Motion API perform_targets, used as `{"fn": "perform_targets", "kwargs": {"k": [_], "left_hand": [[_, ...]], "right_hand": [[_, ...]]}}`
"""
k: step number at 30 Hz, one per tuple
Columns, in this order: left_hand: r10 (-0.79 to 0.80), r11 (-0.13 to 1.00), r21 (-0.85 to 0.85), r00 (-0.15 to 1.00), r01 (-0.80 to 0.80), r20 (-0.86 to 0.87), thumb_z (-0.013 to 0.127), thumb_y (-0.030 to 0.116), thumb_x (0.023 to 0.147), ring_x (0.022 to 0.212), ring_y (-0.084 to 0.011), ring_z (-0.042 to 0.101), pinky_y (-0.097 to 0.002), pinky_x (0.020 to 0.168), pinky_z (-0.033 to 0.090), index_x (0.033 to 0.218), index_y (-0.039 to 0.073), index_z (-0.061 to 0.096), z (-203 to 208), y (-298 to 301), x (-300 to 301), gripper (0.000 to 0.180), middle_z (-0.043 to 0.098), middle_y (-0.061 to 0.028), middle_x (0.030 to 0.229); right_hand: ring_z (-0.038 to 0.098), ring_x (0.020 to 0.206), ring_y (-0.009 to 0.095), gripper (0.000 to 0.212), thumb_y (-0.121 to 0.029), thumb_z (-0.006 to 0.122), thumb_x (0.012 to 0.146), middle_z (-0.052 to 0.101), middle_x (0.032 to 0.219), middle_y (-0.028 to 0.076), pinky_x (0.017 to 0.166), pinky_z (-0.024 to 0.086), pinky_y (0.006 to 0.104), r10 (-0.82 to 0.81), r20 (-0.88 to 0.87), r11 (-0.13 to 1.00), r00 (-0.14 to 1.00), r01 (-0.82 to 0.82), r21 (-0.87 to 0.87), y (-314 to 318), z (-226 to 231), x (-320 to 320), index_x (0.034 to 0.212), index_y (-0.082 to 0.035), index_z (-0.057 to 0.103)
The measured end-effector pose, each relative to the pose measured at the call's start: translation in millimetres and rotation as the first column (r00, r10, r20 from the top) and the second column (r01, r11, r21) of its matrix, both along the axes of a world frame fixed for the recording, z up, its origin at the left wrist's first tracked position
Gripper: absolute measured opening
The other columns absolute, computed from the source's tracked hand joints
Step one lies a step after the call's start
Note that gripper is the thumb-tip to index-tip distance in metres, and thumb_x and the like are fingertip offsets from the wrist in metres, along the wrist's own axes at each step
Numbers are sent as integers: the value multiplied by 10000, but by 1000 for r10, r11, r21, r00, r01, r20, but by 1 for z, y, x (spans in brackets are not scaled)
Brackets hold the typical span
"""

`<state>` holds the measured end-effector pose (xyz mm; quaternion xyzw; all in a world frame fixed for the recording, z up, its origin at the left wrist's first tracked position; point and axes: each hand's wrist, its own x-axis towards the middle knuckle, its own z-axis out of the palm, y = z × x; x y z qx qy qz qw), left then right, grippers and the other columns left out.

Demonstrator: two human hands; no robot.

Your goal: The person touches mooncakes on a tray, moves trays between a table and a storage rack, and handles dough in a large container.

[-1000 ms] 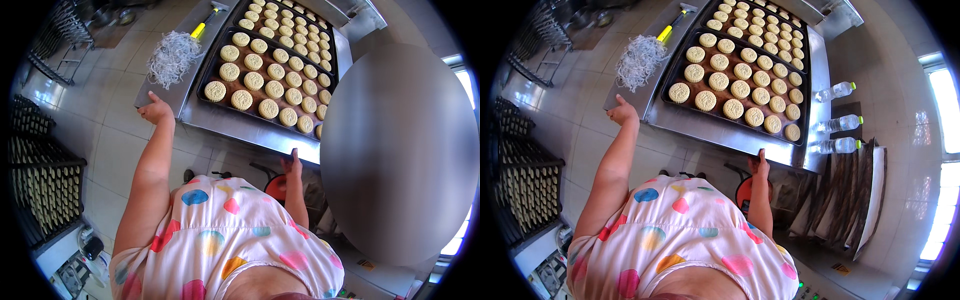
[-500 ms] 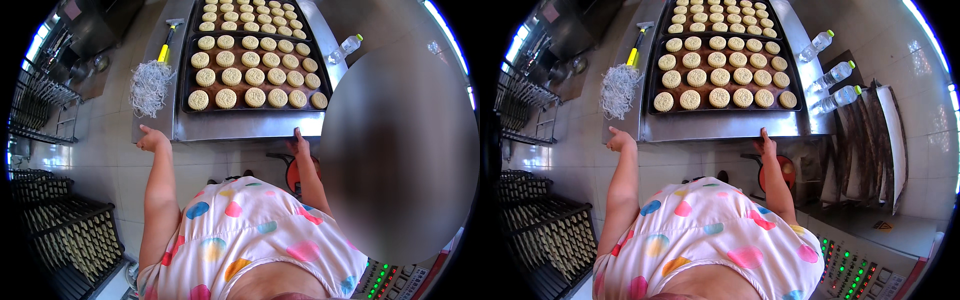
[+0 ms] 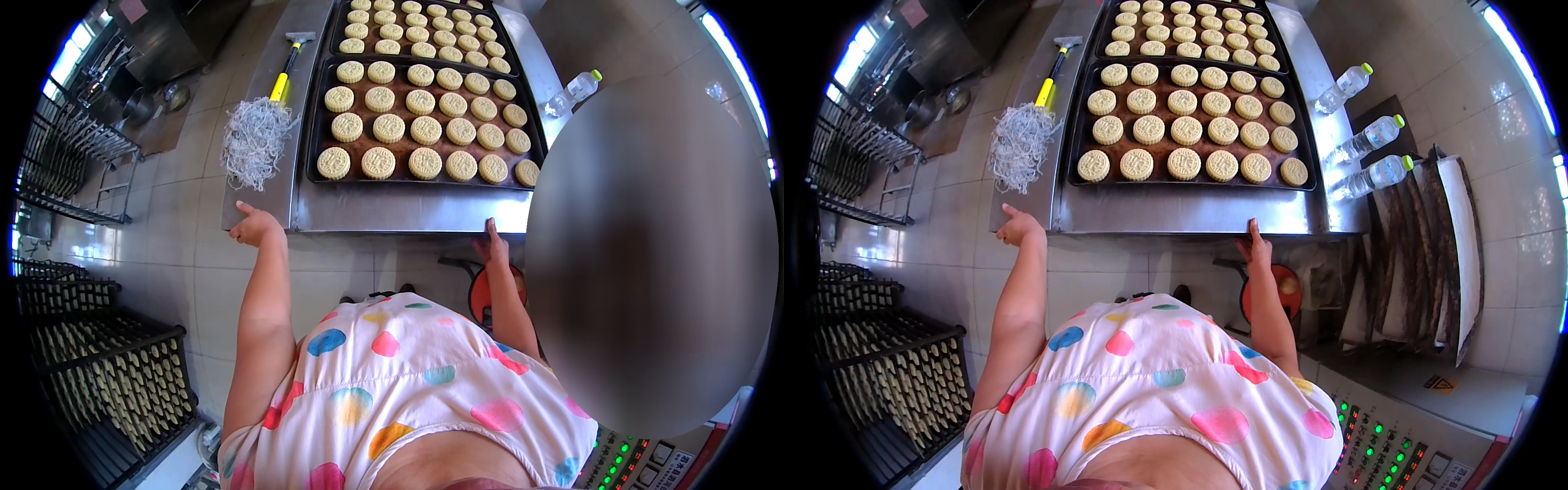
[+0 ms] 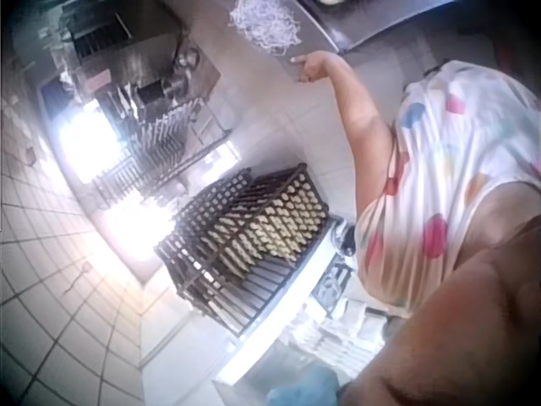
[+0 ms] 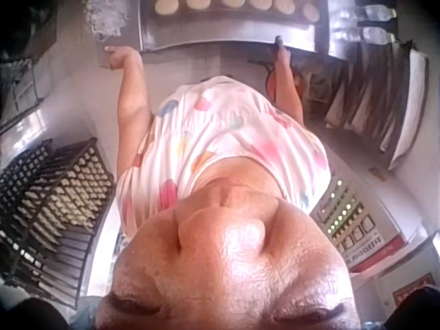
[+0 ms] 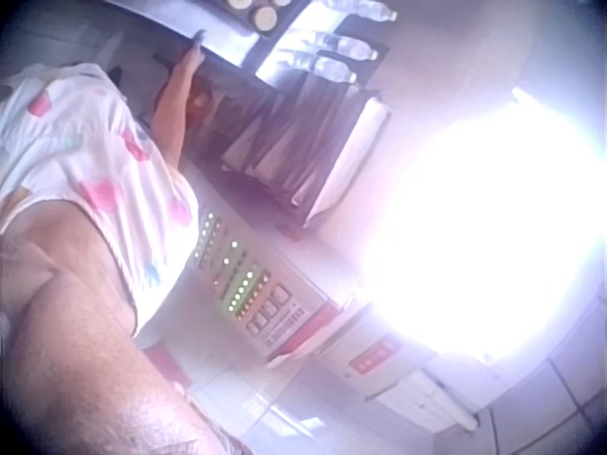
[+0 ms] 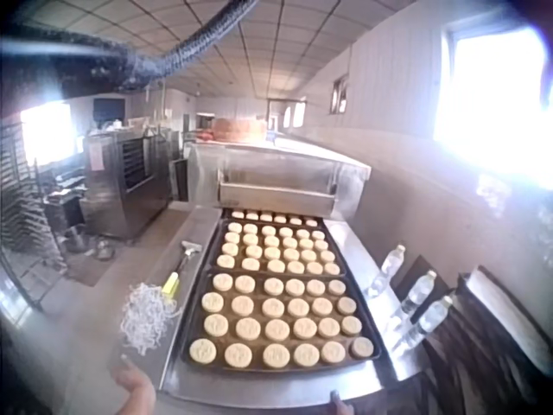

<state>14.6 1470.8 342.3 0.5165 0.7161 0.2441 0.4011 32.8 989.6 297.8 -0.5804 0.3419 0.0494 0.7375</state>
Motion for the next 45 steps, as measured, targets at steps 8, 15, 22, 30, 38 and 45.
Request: {"fn": "perform_targets", "kwargs": {"k": [8,15,22,30,38,45], "left_hand": [[0,1000,27,1000,-1,1,469,514,872,975,-436,545,-458,792,518,1180,-109,281,3,0,-1,720,411,-320,1155],[6,1000,22,1000,-6,-4,474,513,870,979,-440,543,-457,795,517,1180,-110,284,2,0,0,722,414,-325,1157],[10,999,44,1000,-11,25,488,513,864,980,-442,543,-463,802,510,1181,-107,289,0,0,-1,724,417,-324,1158],[18,999,43,1000,-19,18,501,500,864,988,-442,537,-468,816,500,1180,-107,293,-3,1,-1,716,420,-323,1156],[16,997,72,1000,-17,25,513,493,860,995,-443,531,-471,811,498,1164,-115,306,-7,2,-1,711,430,-327,1139],[12,998,67,1000,-13,18,504,496,863,994,-441,530,-469,814,497,1163,-116,305,-6,2,-1,710,426,-327,1142]], "right_hand": [[610,734,219,501,-447,715,747,583,859,104,647,554,334,1,-21,1000,1000,-1,-28,2,5,-3,971,-20,578],[617,723,209,530,-464,716,740,591,874,94,644,548,315,16,-3,1000,1000,-16,-20,2,5,-2,989,-18,575],[618,710,190,596,-497,706,736,601,920,37,650,542,315,36,-1,999,999,-36,-17,1,0,-3,1057,-16,564],[624,717,191,625,-508,701,735,598,925,70,642,544,302,30,-14,999,999,-30,-39,4,3,-4,1059,4,548],[624,698,203,576,-504,704,732,590,856,105,583,542,277,22,-25,998,999,-24,-59,5,5,-5,1021,-23,569],[618,694,187,560,-505,700,737,588,832,92,592,539,276,31,-14,998,999,-32,-49,5,5,-5,1006,-29,583]]}}
